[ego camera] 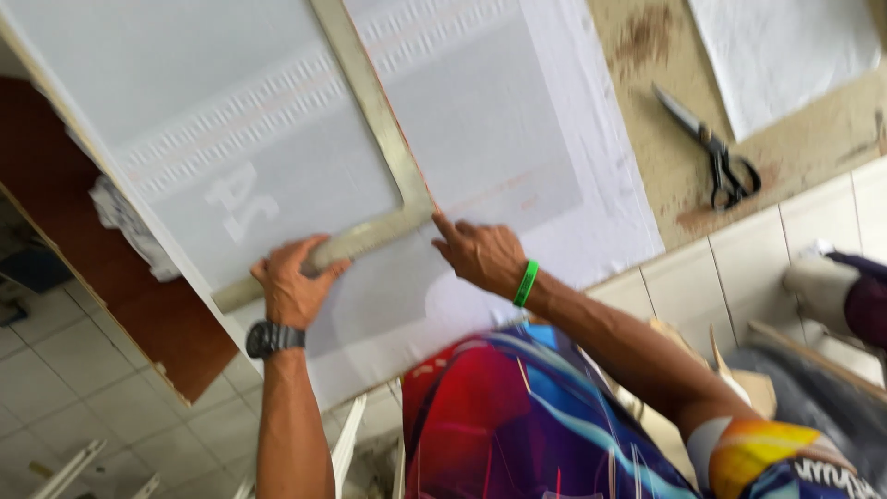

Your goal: The person uses a large L-shaped ruler and a red marker to draw straight and curved lines on a large piece of white fabric laid on a table. They then use a pair of scissors to cut the fabric along the marked lines.

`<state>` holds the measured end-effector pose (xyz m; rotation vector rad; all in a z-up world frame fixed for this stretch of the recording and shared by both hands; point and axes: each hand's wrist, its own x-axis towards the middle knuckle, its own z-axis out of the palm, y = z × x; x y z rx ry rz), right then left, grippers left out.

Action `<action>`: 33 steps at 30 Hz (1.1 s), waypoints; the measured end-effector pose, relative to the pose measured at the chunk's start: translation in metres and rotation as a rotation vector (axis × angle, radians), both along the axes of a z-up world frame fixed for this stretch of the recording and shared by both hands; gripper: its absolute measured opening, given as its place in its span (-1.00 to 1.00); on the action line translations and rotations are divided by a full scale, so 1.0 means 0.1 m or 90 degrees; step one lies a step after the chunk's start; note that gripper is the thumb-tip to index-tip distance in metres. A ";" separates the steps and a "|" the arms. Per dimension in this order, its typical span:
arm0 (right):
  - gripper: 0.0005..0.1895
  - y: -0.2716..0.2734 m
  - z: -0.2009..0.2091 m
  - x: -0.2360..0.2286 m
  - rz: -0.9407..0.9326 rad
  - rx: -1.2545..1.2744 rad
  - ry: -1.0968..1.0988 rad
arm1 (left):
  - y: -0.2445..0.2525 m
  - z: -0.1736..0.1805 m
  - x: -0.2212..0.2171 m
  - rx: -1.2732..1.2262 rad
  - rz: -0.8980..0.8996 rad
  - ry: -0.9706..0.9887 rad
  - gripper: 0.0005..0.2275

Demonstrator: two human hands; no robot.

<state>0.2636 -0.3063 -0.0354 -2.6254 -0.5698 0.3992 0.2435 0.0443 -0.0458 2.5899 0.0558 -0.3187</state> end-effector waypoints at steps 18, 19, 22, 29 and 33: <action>-0.68 -0.15 0.19 -0.03 0.036 0.006 0.026 | 0.03 -0.11 0.02 -0.078 0.036 -0.099 -0.54; -0.68 -0.15 0.18 -0.04 0.036 0.002 0.029 | 0.03 -0.12 0.02 -0.077 0.032 -0.103 -0.54; -0.69 -0.14 0.07 -0.03 0.036 0.010 0.034 | 0.05 -0.19 0.01 -0.073 0.025 -0.116 -0.54; -0.57 0.00 0.25 0.22 0.020 0.022 -0.012 | 0.08 -0.26 -0.01 -0.013 -0.003 -0.149 -0.50; -0.46 -0.02 0.03 0.28 0.040 0.017 -0.030 | 0.06 -0.34 0.04 0.011 -0.008 -0.191 -0.53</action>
